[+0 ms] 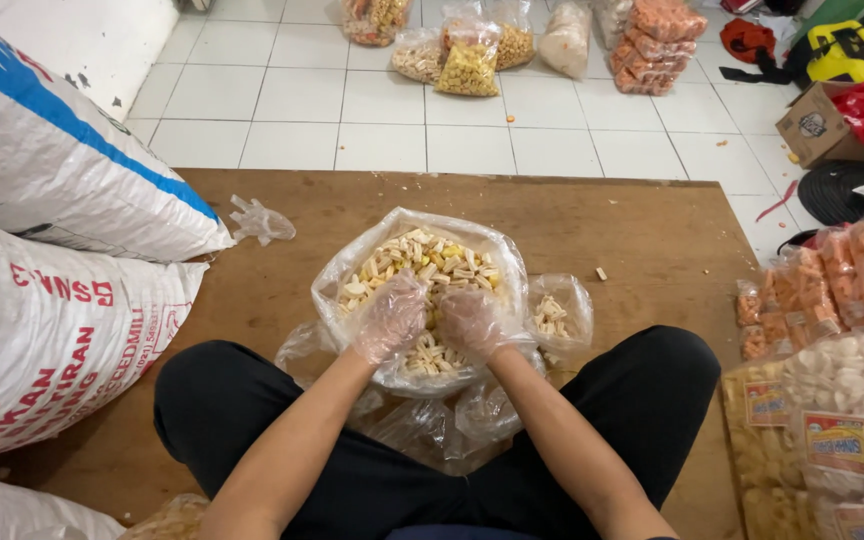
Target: Sorting and inspecting snacks in a large plastic bag by hand
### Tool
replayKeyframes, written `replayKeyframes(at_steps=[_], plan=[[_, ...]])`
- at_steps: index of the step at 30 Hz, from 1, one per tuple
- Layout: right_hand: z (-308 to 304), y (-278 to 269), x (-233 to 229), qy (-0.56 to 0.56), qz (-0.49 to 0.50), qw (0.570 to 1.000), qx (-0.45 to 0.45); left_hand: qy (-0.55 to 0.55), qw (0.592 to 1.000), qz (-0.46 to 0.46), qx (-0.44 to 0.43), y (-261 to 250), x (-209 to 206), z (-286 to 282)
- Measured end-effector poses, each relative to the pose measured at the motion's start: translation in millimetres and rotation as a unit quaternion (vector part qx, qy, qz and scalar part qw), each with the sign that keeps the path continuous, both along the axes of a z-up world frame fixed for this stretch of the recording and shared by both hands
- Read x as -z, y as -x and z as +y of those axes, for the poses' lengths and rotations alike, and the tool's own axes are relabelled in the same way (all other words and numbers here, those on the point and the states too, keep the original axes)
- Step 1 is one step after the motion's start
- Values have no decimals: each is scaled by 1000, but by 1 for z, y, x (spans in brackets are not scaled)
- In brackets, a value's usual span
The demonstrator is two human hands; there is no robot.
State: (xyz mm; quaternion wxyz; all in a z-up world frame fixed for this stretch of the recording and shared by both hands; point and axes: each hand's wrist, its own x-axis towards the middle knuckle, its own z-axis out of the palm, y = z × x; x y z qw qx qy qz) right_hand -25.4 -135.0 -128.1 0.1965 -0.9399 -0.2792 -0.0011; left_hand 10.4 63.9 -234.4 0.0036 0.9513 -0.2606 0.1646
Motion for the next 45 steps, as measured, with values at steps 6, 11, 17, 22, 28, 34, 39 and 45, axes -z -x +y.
replayKeyframes(at_steps=[6,11,17,22,28,34,39,45], plan=[[-1,-13,28,250,-240,934,83,-100,984,-136,51,33,-126,9],[-5,-8,42,-34,-391,918,52,-113,962,-241,66,-9,-80,-1],[1,-20,-3,26,-277,952,129,56,986,-146,57,12,-105,8],[1,-41,41,-82,-317,944,39,-46,976,-210,27,17,-133,4],[-4,-28,31,-152,-379,913,2,-153,951,-266,39,18,-123,2],[7,-46,43,-157,-338,927,44,-99,953,-283,51,12,-116,7],[10,-71,95,-108,-344,921,146,-99,946,-302,69,11,-95,10],[2,-54,57,-133,-231,955,128,-56,935,-347,42,26,-108,7]])
